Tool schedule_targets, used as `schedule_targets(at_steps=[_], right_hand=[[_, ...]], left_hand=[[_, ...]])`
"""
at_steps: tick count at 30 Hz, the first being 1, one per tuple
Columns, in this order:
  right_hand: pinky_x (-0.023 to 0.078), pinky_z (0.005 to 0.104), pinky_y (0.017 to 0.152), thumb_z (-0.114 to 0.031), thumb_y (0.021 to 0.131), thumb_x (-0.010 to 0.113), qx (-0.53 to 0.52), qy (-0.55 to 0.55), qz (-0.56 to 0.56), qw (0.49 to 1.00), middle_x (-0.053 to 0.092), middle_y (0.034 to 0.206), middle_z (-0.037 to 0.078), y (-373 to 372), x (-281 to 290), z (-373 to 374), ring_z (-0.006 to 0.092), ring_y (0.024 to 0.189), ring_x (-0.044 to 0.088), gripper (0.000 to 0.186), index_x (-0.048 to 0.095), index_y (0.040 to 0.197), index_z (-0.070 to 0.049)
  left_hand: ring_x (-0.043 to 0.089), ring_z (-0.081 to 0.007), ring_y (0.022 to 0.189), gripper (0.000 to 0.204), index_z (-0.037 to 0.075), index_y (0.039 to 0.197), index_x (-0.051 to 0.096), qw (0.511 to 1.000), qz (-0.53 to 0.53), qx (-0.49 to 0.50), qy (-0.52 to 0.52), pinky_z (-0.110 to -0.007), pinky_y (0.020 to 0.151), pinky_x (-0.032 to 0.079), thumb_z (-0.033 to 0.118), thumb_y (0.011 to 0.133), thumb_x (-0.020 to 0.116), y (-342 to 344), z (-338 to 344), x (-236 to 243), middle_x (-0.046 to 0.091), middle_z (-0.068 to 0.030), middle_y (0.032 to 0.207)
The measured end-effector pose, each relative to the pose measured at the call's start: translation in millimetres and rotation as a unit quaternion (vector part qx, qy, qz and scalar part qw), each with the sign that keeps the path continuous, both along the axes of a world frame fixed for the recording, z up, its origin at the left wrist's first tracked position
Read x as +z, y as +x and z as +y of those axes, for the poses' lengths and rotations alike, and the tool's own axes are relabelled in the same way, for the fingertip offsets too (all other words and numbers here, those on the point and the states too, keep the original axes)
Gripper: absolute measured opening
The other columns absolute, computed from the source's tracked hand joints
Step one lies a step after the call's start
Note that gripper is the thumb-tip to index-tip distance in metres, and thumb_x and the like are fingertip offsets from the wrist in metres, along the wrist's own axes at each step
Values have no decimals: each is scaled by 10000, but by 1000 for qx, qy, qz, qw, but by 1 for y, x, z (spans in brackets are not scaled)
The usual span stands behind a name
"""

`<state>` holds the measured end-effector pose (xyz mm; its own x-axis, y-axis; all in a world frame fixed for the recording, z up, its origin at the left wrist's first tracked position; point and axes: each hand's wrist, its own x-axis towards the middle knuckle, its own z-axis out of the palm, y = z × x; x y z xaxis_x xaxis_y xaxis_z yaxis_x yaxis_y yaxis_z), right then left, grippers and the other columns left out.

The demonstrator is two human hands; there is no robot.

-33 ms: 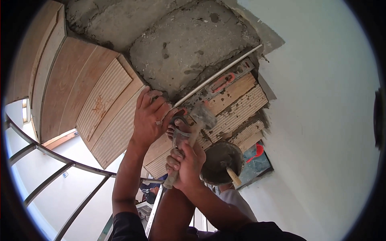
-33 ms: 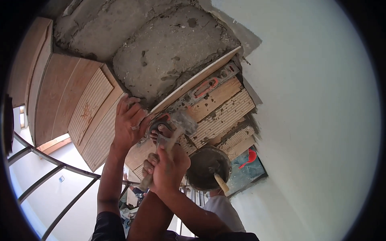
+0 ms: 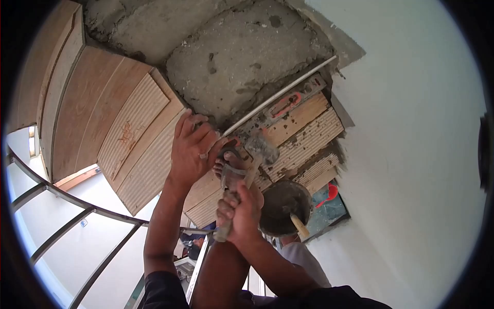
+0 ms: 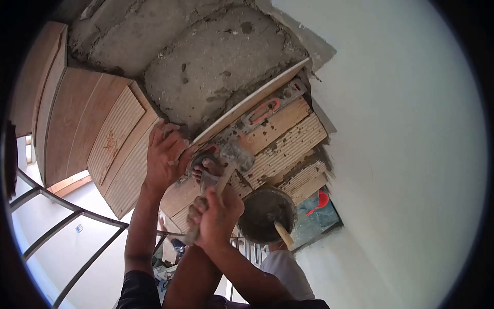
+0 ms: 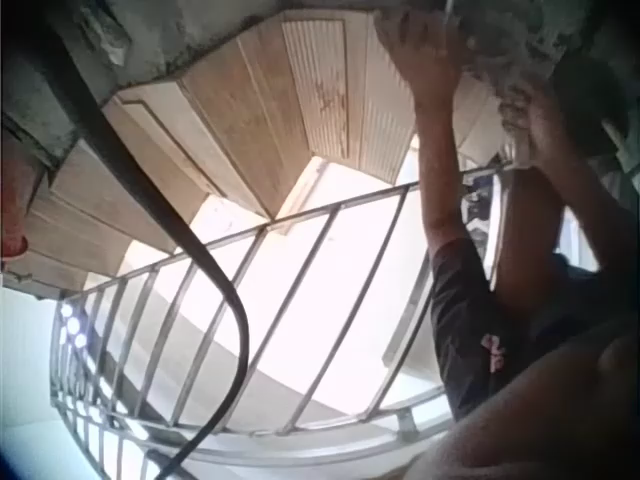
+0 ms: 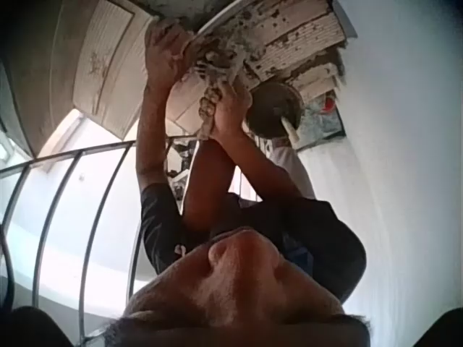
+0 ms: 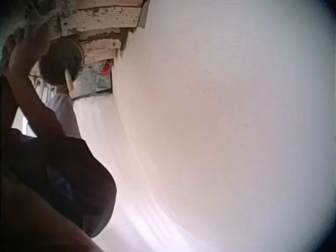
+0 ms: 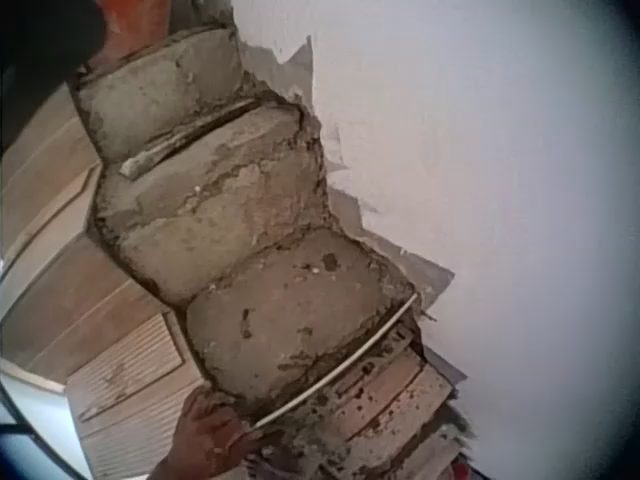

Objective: Applying mortar and laying tiles on a concrete staircase.

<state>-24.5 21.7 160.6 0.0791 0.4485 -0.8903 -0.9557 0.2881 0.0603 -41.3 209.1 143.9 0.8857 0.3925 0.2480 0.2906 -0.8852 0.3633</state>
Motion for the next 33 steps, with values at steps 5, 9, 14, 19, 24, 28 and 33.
schedule_targets(at_steps=[5, 9, 14, 19, 24, 28, 33], right_hand=[[425, 317, 480, -447, 1069, 599, 35, 43, -55, 997, 399, 682, -49, -4, -10, -6, 100, 497, 397, 275, 522, 938, -218], [432, 332, 473, -463, 1075, 598, 61, -4, -40, 997, 396, 683, -55, -5, -2, -5, 94, 501, 396, 302, 506, 923, -219], [413, 305, 437, -435, 1088, 593, 77, 64, 12, 995, 407, 689, -58, 1, 14, 2, 95, 494, 409, 284, 493, 974, -195], [413, 310, 462, -454, 1062, 621, 136, 55, -64, 987, 423, 691, -46, 16, 3, -27, 122, 471, 418, 285, 492, 1009, -205], [417, 306, 463, -423, 1087, 594, 125, 11, -115, 985, 416, 682, -52, 27, -17, -58, 115, 499, 432, 279, 513, 986, -176], [393, 295, 470, -428, 1099, 574, 101, -53, -120, 986, 415, 679, -53, 44, -24, -63, 93, 509, 412, 300, 521, 949, -174], [399, 296, 464, -412, 1093, 588, -54, -116, -103, 986, 401, 671, -54, 49, -22, -27, 94, 497, 402, 281, 513, 956, -178]], left_hand=[[615, -325, 1114, 193, 60, 855, 704, 1000, -3, -5, -3, -556, 1158, 415, 196, 820, 836, -2, 3, -2, 663, -73, 965], [614, -323, 1124, 191, 63, 874, 702, 1000, -1, 7, -5, -553, 1162, 410, 195, 829, 832, -2, -2, 1, 665, -70, 1014], [608, -308, 1159, 188, 72, 891, 699, 1000, -8, 29, -9, -555, 1177, 400, 195, 834, 829, -3, -5, 0, 668, -70, 1061], [609, -291, 1182, 189, 78, 887, 707, 999, 2, 33, -11, -538, 1200, 396, 209, 833, 833, -10, -2, -2, 674, -60, 1077], [641, -285, 1162, 228, 72, 884, 694, 999, -1, 49, -19, -538, 1204, 404, 200, 803, 864, -10, -4, -3, 697, -59, 1062], [647, -279, 1147, 235, 74, 881, 704, 998, -15, 59, -19, -531, 1194, 411, 223, 808, 871, -9, -6, -6, 702, -56, 1062], [638, -283, 1145, 239, 78, 870, 707, 999, 9, 43, 4, -535, 1189, 404, 251, 819, 863, -10, -4, -5, 708, -47, 1051]])
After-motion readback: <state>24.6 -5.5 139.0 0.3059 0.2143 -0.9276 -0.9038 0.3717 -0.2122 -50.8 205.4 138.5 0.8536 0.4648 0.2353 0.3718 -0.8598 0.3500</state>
